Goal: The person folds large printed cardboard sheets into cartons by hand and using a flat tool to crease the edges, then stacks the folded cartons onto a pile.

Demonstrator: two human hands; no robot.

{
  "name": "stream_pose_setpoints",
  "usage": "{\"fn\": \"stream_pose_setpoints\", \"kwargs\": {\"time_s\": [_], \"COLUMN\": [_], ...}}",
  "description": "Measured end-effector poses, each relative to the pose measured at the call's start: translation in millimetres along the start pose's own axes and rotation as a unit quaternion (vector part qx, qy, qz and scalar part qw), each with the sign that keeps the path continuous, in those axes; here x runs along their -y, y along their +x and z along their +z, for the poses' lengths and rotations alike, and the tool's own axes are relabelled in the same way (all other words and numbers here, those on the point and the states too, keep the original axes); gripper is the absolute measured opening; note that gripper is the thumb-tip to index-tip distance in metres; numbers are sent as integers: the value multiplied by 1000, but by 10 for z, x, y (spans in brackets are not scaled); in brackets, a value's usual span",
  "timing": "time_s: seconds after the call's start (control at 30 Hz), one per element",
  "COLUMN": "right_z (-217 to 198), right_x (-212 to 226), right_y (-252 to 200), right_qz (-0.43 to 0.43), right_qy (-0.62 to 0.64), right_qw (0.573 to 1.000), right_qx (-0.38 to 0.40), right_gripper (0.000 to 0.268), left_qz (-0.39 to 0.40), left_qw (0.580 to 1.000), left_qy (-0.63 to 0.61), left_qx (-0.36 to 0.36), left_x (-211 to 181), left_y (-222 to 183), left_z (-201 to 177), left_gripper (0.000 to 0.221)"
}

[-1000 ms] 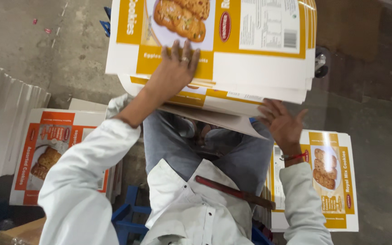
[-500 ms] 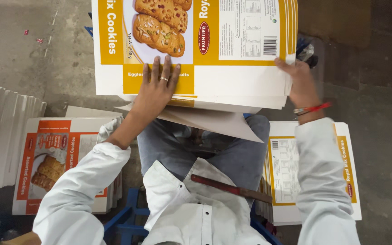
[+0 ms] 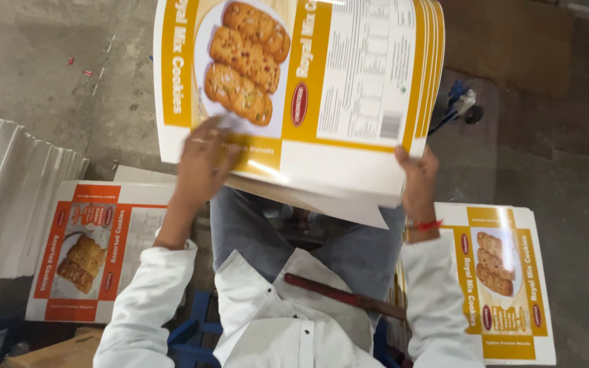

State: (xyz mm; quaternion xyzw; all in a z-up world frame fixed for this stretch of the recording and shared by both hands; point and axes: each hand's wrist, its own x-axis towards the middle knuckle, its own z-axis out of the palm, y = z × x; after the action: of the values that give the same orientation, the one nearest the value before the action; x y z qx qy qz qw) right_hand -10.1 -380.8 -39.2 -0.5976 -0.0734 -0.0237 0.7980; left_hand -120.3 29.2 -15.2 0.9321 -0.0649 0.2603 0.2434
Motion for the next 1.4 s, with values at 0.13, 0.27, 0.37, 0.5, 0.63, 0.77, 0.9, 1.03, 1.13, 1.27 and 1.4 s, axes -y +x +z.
{"fn": "stream_pose_setpoints", "kwargs": {"time_s": [0.13,0.27,0.37,0.5,0.63,0.77,0.9,1.03,1.13,1.27,1.4], "right_z": [-64,-250,-617,-1403,-1650,-1356,-1026,-470,266,1053,1429], "right_x": [-88,-153,-192,-235,-526,-563,-376,-388,-582,-568,-603], "right_y": [-415,-942,-1341,-1526,-1232,-673,-685,-650,-759,-1317,-1529], "right_qz": [4,70,103,290,252,200,179,158,156,169,149], "right_qy": [-40,-121,-162,-103,-82,-80,-78,-79,-68,-60,17], "right_qw": [999,990,981,951,963,975,977,980,981,977,981], "right_qx": [-18,-32,-28,-24,-52,-54,-86,-95,-88,-116,-120], "right_gripper": [32,29,53,58,56,52,51,51,52,56,57], "left_qz": [-93,-394,-433,-368,-509,-538,-504,-260,-151,-350,-423], "left_qw": [980,841,822,749,661,597,519,324,259,444,378], "left_qy": [-4,-359,-366,-539,-527,-586,-690,-901,-946,-805,-811], "left_qx": [-176,-89,54,115,160,103,25,-129,-125,-180,-140], "left_x": [803,1607,1804,1552,899,607,669,542,101,-359,-468], "left_y": [-295,-692,-1103,-1358,-1447,-1291,-1300,-1368,-1376,-1345,-1306], "left_z": [36,208,427,605,798,786,478,204,385,962,1195], "left_gripper": [44,41,51,60,64,64,73,89,102,72,65]}}
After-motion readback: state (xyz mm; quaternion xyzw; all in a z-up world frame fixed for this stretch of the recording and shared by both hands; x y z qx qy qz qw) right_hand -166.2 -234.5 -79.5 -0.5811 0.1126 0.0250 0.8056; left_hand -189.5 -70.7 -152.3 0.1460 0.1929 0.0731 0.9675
